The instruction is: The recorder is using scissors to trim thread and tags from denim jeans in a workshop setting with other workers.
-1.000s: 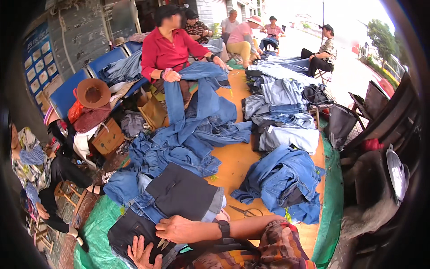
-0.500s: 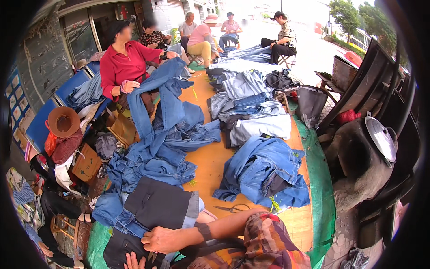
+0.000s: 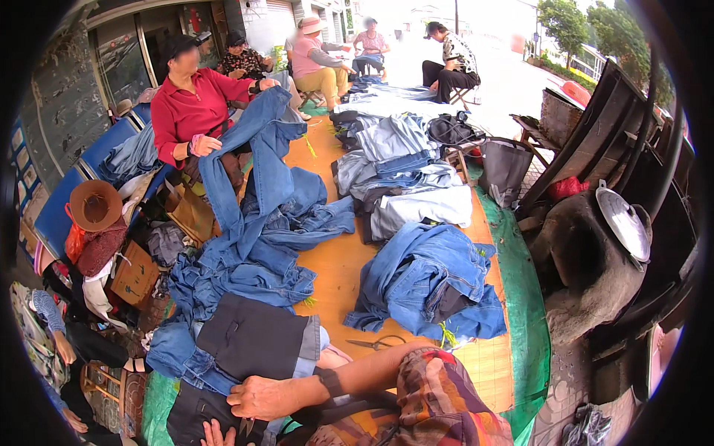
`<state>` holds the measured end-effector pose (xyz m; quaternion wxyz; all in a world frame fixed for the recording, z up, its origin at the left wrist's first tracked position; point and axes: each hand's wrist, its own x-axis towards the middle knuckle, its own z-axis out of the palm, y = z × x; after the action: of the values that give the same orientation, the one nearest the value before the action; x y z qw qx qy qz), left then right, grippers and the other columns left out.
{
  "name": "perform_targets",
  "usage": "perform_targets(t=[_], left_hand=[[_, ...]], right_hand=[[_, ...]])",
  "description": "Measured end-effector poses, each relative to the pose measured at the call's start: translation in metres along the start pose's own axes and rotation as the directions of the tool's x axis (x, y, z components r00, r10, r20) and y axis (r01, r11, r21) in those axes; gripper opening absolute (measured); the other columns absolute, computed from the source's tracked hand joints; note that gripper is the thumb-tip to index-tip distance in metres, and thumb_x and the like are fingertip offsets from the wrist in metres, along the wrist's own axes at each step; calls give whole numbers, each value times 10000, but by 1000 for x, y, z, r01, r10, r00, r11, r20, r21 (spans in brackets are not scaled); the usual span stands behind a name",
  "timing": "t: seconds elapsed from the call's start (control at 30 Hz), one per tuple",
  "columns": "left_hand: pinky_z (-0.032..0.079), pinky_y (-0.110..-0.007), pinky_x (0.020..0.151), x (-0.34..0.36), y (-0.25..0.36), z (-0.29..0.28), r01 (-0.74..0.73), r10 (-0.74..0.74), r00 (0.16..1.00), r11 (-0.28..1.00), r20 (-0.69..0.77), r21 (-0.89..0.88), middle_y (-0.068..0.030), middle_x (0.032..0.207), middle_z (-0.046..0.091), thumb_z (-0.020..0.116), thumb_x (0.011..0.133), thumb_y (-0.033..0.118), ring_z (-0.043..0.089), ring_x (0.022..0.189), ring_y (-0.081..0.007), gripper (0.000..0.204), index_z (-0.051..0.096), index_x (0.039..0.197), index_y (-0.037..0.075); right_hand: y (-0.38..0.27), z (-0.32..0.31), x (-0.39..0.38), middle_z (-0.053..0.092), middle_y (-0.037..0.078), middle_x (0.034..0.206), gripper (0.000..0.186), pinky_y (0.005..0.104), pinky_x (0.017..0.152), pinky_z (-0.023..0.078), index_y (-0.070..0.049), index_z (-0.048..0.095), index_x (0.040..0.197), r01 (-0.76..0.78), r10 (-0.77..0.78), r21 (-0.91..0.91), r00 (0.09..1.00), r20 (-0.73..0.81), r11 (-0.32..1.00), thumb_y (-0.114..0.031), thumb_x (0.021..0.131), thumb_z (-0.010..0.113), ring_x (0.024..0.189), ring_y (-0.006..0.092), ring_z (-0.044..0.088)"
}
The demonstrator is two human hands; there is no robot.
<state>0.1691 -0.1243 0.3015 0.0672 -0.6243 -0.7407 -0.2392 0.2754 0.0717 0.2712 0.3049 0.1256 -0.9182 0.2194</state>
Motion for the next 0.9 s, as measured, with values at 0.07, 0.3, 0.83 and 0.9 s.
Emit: perform_targets(t=[0.07,0.3,0.83,0.9], left_hand=[[218,-462,1027,-1,0,-2,9,-9,1000,1000,-4,-9,-162,1327,455,565,848,337,375,1269,-332,388,603,1085,32],[216,-449,1032,4,3,-4,-14,13,999,1000,49,18,-167,1325,455,567,854,311,374,1271,-329,380,601,1082,8],[219,-454,1034,5,1,-5,-12,10,998,1000,68,26,-164,1330,451,573,844,298,368,1275,-329,374,596,1097,23],[220,-456,1034,4,1,-6,-7,6,998,1000,65,14,-163,1329,452,573,844,294,367,1276,-329,370,597,1095,23]], right_hand=[[-1,1,1,453,90,773,213,337,587,442,-16,494,740,0,0,1,1000,6,1000,-187,682,609,756,241,515],[2,2,-3,461,82,763,208,333,566,441,-29,497,725,-3,2,-32,1000,-16,999,-194,679,615,746,237,518],[1,-1,-3,463,75,743,210,336,569,443,-38,490,693,-8,8,-32,1000,-5,999,-214,709,602,732,234,521],[1,0,-3,462,76,744,209,335,569,444,-38,488,695,-10,10,-35,1000,-2,999,-211,705,604,734,235,521]])
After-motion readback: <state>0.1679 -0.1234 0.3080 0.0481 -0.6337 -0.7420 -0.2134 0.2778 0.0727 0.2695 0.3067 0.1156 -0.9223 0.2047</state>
